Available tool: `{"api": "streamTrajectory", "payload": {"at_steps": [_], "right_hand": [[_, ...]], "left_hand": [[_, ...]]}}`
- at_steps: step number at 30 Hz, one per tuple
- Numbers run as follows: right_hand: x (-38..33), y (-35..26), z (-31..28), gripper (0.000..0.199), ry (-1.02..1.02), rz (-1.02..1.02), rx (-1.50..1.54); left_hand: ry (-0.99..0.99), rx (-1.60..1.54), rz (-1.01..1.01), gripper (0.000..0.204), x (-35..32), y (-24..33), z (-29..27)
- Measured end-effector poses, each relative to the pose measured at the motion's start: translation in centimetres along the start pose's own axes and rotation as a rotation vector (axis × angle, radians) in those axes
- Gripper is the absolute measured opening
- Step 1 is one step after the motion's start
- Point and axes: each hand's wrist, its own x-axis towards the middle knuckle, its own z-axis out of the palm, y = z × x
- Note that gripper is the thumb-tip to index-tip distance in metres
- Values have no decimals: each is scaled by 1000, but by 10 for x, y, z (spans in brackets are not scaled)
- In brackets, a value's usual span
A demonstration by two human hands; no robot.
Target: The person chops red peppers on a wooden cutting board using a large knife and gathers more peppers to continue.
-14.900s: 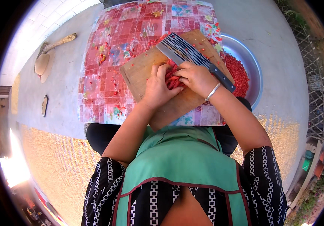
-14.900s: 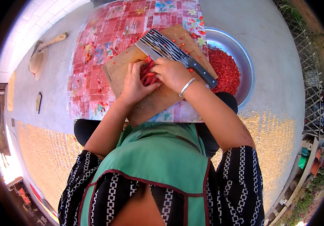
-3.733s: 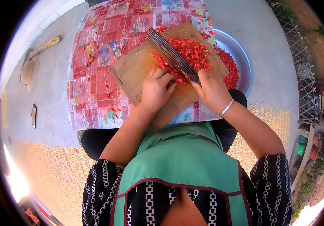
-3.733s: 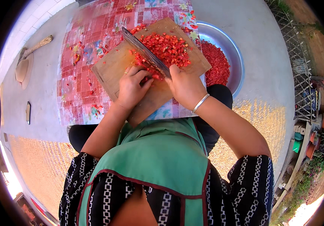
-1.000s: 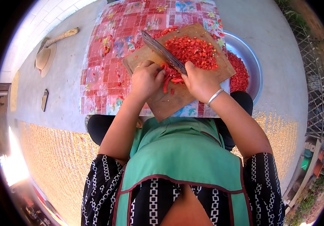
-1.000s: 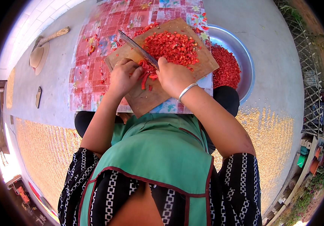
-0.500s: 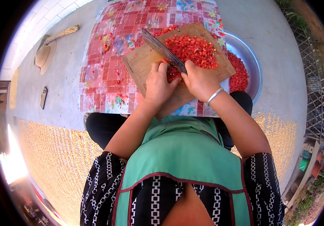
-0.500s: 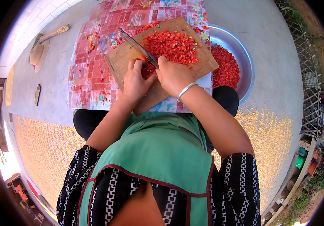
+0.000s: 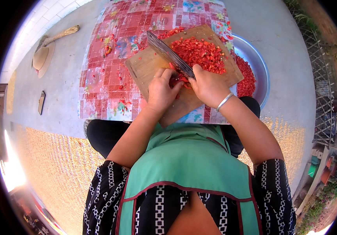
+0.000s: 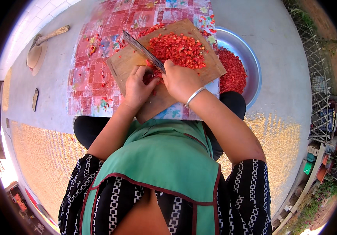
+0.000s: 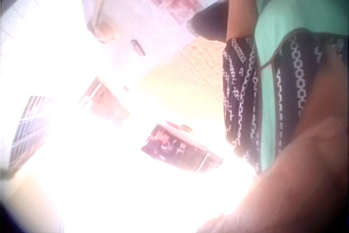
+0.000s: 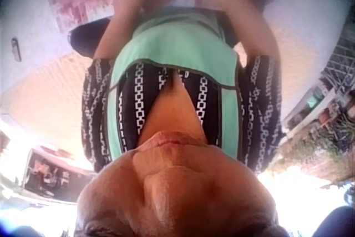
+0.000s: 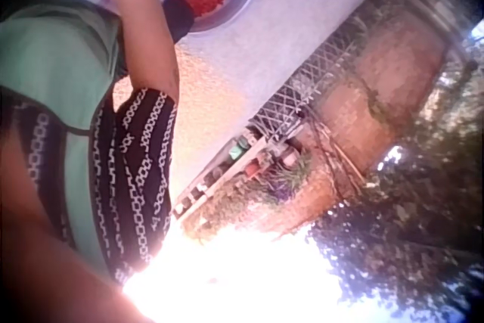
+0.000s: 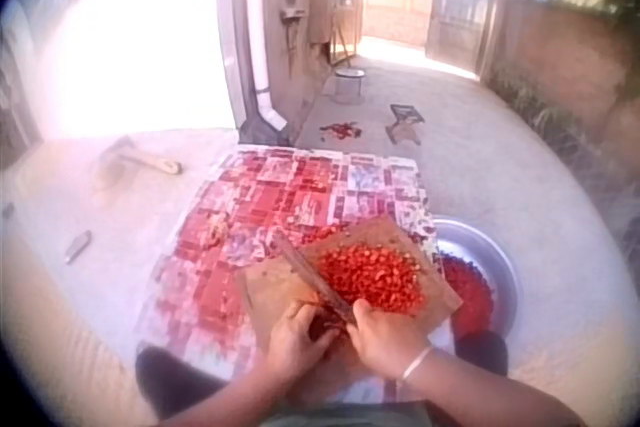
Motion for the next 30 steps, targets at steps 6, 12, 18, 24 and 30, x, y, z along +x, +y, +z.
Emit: {"api": "streamTrajectory", "payload": {"at_steps": [6,12,18,24,30], "right_hand": [[-2,-3,2,24,-17,15,-17],[-2,-3,2,23,9,-12,-15],[-3,-4,4,24,7,-1,-10],[-2,-5,2,23,11,-11,-20],[-13,-11,-7,19,58,-80,-99]], "left_hand": [[89,-16,17,29,-2,-4,-7],[55,86,-104,27,22,-15,-20],[-31,62,17,35,16,-4,-21],[-37,31,99,28,-2,-6,-5],[-28,11,175,14,1,-13,1]]}}
